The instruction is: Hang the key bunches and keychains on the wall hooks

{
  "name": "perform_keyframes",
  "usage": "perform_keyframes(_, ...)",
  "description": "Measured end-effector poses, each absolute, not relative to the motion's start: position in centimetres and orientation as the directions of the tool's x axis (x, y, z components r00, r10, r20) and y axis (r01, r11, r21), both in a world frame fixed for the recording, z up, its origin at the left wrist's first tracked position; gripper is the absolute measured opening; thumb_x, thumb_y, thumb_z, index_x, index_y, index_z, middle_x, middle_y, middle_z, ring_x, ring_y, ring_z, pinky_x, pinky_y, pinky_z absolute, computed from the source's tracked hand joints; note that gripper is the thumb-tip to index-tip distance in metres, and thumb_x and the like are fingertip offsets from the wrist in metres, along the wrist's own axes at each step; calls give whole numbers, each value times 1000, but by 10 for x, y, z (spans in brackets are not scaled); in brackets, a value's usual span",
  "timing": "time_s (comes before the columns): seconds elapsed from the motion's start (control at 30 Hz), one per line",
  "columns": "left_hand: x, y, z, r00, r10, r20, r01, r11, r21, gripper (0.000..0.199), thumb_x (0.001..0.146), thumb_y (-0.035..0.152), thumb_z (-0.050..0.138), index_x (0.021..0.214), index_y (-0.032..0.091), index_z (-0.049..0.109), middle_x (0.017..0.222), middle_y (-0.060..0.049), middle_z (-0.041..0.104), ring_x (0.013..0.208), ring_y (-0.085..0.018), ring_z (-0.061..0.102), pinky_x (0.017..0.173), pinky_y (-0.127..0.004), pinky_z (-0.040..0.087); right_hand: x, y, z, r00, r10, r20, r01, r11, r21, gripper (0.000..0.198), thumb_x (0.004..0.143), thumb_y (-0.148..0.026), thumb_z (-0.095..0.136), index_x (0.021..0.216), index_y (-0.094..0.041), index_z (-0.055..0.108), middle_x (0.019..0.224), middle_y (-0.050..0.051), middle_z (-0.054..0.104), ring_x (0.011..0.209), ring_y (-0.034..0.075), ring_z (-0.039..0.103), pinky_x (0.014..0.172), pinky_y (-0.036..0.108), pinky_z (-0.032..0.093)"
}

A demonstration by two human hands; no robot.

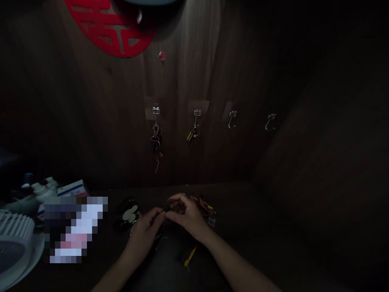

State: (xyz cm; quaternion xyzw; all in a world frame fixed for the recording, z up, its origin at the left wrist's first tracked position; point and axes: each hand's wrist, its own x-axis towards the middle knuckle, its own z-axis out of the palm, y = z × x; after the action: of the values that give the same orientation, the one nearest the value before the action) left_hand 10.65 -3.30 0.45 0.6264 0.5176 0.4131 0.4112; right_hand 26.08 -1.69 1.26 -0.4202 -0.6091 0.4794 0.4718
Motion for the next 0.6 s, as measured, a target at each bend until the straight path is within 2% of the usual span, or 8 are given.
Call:
perform_keyframes(0.2, 105, -31, 10, 115, 987, 110, 230, -134, 964, 26, 82, 39, 49, 82, 21, 67, 74, 1, 68, 74, -18, 61, 69, -24, 46, 267, -14, 12, -165, 955, 248, 227, 281, -932, 25, 76, -18, 54, 100, -23, 61, 79, -2, 61, 73, 13, 57, 66, 25, 44)
perform_keyframes(0.37, 105, -32, 13, 110, 987, 113, 217, -135, 967, 26, 81, 39, 50, 81, 20, 67, 73, 1, 67, 76, -19, 61, 69, -24, 45, 269, -13, 10, -206, 919, 336, 269, 384, -883, 19, 77, -17, 53, 91, -23, 64, 87, -1, 66, 85, 15, 59, 78, 27, 43)
perform_keyframes(0.6, 106, -33, 13, 106, 991, 86, 204, -106, 973, 28, 79, 42, 50, 82, 19, 66, 72, 0, 64, 73, -18, 58, 66, -24, 44, 267, -18, 11, -234, 894, 383, 349, 445, -825, 9, 73, -21, 63, 81, -20, 63, 80, -1, 64, 77, 14, 59, 73, 26, 44)
